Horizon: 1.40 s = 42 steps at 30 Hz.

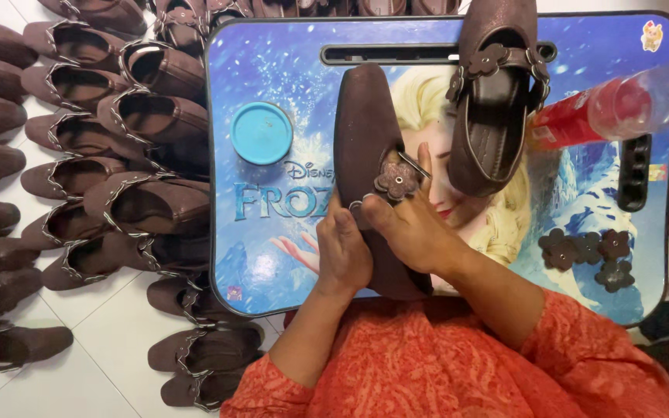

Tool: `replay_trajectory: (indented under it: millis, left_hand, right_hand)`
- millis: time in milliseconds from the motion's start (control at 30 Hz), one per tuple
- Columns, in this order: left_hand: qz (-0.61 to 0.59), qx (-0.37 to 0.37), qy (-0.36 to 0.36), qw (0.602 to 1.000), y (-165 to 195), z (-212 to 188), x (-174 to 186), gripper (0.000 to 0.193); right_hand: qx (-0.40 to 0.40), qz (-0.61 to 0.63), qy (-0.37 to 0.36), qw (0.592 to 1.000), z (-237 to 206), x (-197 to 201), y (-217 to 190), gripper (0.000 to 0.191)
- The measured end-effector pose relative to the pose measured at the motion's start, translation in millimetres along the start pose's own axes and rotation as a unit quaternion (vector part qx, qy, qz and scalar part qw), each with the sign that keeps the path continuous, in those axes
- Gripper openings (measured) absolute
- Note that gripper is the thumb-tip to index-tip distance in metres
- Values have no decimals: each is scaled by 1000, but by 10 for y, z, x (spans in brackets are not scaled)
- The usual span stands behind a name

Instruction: The person wipes the exterior and interior of brown glittery loafers with a white cloth, turning each shoe to clean the sides, sole, and insole. They handle the shoes one at a time, occasionally dipping the cloth into a small blue container and using a bottle of liquid to moisten the cloth before continuing to wipe the shoes.

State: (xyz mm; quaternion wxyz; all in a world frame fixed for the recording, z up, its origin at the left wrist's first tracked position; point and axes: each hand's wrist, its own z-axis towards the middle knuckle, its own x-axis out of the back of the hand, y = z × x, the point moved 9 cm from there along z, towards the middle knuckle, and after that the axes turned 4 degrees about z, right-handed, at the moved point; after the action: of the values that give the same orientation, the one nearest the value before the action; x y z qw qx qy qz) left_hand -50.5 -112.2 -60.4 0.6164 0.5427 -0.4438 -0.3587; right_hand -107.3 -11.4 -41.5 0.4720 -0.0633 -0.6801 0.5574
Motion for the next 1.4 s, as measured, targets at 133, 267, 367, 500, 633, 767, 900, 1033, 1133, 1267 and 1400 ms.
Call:
replay_trajectory:
  millis: [133,267,367,500,633,767,900,1033,1133,1267,1400]
  left_hand:
    - [12,2,4,1000,12,63,25,79]
    - [-5,69,12,998,-301,108,29,71]
    - [-80,68,28,994,-454,115,55,68]
    - [-75,127,64,987,-643,124,49,68]
    - [-95,101,6,990,-549,140,-67,70]
    - [-158,73,-3,985,-441,117,-49,70]
    - [-214,58,3,975,-389,99,-11,71]
    - [-164,53,-36,984,-368,91,-45,76]
    - [-174,54,-75,980,-360,58,-92,79]
    - [-201,58,-102,973,-385,51,-101,82]
    - [-257,87,-107,957,-446,9,-110,85]
  right_hand:
    - [33,15,33,999,125,12,12,86]
    - [123,-97,2,988,20,47,-192,87]
    - [83,-64,-116,988,-203,-14,-196,87]
    - [195,-67,-114,972,-594,124,-387,70]
    - [220,-119,-46,967,-663,228,-265,67]
    - [208,-144,18,967,-661,250,-287,72]
    - [207,-38,-62,976,-747,44,-445,69]
    - [244,-104,-79,961,-846,9,-511,73]
    - [300,-254,-27,919,-882,32,-537,86]
    - [249,-152,121,949,-914,492,-486,88]
    - [118,135,232,956,-1142,929,-211,58]
